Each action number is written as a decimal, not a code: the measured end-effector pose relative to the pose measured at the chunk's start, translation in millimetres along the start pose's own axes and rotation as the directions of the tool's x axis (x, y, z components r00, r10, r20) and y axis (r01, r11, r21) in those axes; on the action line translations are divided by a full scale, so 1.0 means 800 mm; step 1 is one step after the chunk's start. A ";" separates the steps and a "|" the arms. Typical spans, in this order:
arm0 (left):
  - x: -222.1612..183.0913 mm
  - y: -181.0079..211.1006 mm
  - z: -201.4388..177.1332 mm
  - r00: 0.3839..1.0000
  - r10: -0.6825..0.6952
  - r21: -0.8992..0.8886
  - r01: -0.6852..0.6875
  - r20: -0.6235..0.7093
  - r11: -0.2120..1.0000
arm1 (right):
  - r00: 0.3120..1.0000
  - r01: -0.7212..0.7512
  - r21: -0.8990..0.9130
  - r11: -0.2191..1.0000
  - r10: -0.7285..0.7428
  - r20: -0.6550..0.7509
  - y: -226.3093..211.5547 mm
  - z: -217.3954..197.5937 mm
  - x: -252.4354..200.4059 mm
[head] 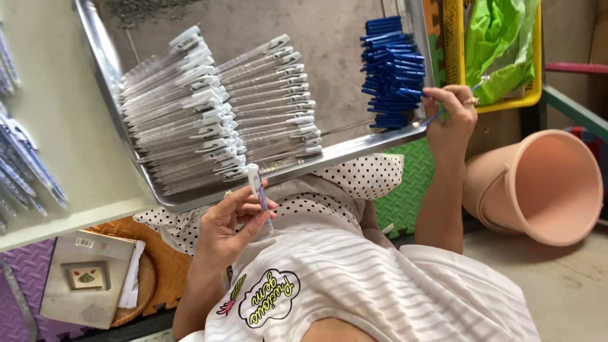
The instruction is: The person assembles ballpoint pens by hand, inserting blue ink cartridges into white pen barrels and placing the completed pens onto a tray.
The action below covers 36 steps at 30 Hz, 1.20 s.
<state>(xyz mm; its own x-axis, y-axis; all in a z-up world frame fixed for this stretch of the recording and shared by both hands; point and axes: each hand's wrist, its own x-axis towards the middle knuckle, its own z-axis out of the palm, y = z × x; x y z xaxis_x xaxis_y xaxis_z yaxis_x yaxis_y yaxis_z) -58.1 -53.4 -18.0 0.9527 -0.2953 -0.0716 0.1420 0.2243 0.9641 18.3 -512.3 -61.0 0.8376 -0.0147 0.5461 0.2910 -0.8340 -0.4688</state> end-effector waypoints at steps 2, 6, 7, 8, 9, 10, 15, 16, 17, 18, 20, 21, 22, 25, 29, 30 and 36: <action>-0.002 -0.001 0.002 1.000 0.012 0.005 -0.012 -0.017 1.000 | 1.000 -0.001 -0.041 0.999 0.002 0.024 0.014 0.000 -0.001; 0.002 0.000 0.005 1.000 0.026 0.012 -0.026 -0.017 1.000 | 0.996 -0.008 -0.069 0.998 0.014 0.087 0.016 0.000 -0.002; 0.002 0.000 0.006 0.999 0.032 0.018 -0.032 -0.016 0.999 | 0.995 -0.006 -0.070 0.998 0.013 0.099 0.007 -0.001 0.000; 0.002 0.001 0.007 0.999 0.038 0.024 -0.037 -0.017 0.999 | 0.994 -0.004 -0.070 0.998 0.012 0.111 -0.002 -0.003 0.003; 0.002 0.001 0.007 0.999 0.036 0.024 -0.036 -0.016 0.999 | 0.994 -0.006 -0.071 0.997 0.014 0.112 -0.003 -0.001 0.000; 0.002 0.001 0.007 0.999 0.043 0.029 -0.043 -0.008 0.999 | 0.993 -0.003 -0.069 0.998 0.011 0.117 -0.002 0.002 0.000; 0.001 -0.004 0.006 0.999 0.043 0.014 -0.043 -0.016 0.999 | 0.987 0.000 -0.076 0.997 0.013 0.158 -0.001 0.003 -0.007; 0.001 -0.006 0.005 0.999 0.042 0.018 -0.041 -0.013 0.999 | 0.984 -0.001 -0.088 0.996 0.016 0.176 -0.002 0.001 -0.008; 0.001 -0.007 0.005 0.999 0.040 0.021 -0.040 -0.011 0.999 | 0.981 0.000 -0.099 0.995 0.020 0.193 -0.003 -0.001 -0.010; 0.000 -0.008 0.004 0.999 0.039 0.020 -0.039 -0.012 0.999 | 0.980 0.000 -0.099 0.995 0.020 0.196 -0.005 -0.004 -0.009; -0.001 -0.011 0.002 1.000 0.021 0.026 -0.021 -0.003 0.999 | 0.979 0.022 -0.131 0.991 0.005 0.204 -0.010 -0.007 -0.006; -0.001 -0.011 0.002 1.000 0.022 0.026 -0.022 -0.004 0.999 | 0.979 0.023 -0.130 0.991 0.004 0.205 -0.013 -0.008 -0.003; -0.001 -0.011 0.002 1.000 0.023 0.031 -0.023 -0.002 0.999 | 0.983 0.047 -0.095 0.994 -0.029 0.180 -0.016 -0.008 0.001; 0.002 -0.014 0.006 1.000 0.026 0.010 -0.026 0.013 1.000 | 0.991 0.040 0.060 0.997 -0.047 0.126 -0.046 -0.011 0.009; 0.007 -0.015 0.021 0.998 0.050 -0.001 -0.050 0.023 0.999 | 0.988 0.025 0.509 0.861 -0.098 0.117 -0.156 0.011 0.034; 0.010 -0.006 0.024 0.999 0.050 0.007 -0.050 0.010 0.999 | 0.987 0.027 0.521 0.853 -0.104 0.120 -0.181 0.025 0.035; 0.017 0.020 0.025 0.995 0.067 0.049 -0.071 0.074 0.996 | 0.889 -0.216 0.857 0.468 -0.270 0.371 -0.249 0.095 0.046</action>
<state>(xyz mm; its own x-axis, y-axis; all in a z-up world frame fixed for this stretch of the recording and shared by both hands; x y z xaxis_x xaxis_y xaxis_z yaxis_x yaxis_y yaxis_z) -48.3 -72.5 2.0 0.9376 -0.3475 0.0122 0.0609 0.1988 0.9781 26.0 -305.0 -0.2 0.8373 0.4164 0.3544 0.3518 0.0858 -0.9321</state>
